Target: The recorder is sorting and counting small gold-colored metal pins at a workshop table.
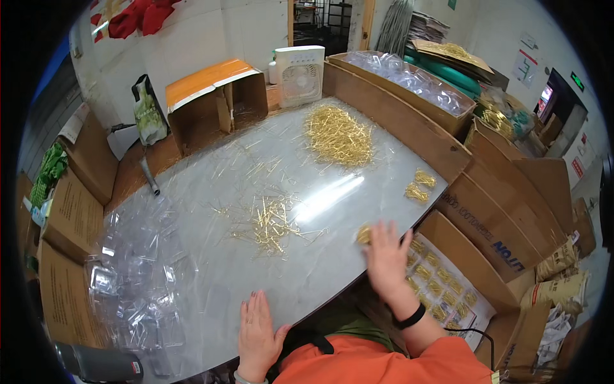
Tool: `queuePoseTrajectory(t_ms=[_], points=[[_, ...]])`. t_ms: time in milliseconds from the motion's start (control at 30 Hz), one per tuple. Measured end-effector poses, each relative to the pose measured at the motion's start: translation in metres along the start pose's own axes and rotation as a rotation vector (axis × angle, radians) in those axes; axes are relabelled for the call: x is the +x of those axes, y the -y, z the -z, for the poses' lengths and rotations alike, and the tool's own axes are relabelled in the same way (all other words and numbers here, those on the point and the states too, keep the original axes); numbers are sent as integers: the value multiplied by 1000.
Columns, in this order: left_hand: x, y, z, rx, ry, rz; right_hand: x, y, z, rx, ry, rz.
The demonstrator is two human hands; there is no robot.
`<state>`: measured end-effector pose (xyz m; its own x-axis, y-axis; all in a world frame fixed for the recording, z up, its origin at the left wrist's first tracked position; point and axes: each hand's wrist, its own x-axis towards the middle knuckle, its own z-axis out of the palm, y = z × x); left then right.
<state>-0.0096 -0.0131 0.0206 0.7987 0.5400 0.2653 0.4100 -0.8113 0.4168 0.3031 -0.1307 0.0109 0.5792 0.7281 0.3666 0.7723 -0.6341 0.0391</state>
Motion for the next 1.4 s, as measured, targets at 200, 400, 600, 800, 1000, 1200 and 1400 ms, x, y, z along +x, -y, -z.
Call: queuePoseTrajectory(t_ms=[200,400,600,800,1000,1200,1400], points=[[-1,1,-1,37,11,5,46,-86,-39,24,-117,-192],[-1,0,-1,54,12,5,61,-91,-45,77,-65,-313],[-3,3,-2,43,16,12,59,-90,-29,234,-273,-241],[-2,1,-3,-35,10,48,56,-183,-54,693,-329,-686],[-5,1,-3,-18,13,91,70,-186,-46,1334,-62,-880],[-8,7,-6,82,7,59,81,-171,-58,1063,-158,-824],[-17,23,-12,270,3,30,80,-149,-54,1168,-201,-937]])
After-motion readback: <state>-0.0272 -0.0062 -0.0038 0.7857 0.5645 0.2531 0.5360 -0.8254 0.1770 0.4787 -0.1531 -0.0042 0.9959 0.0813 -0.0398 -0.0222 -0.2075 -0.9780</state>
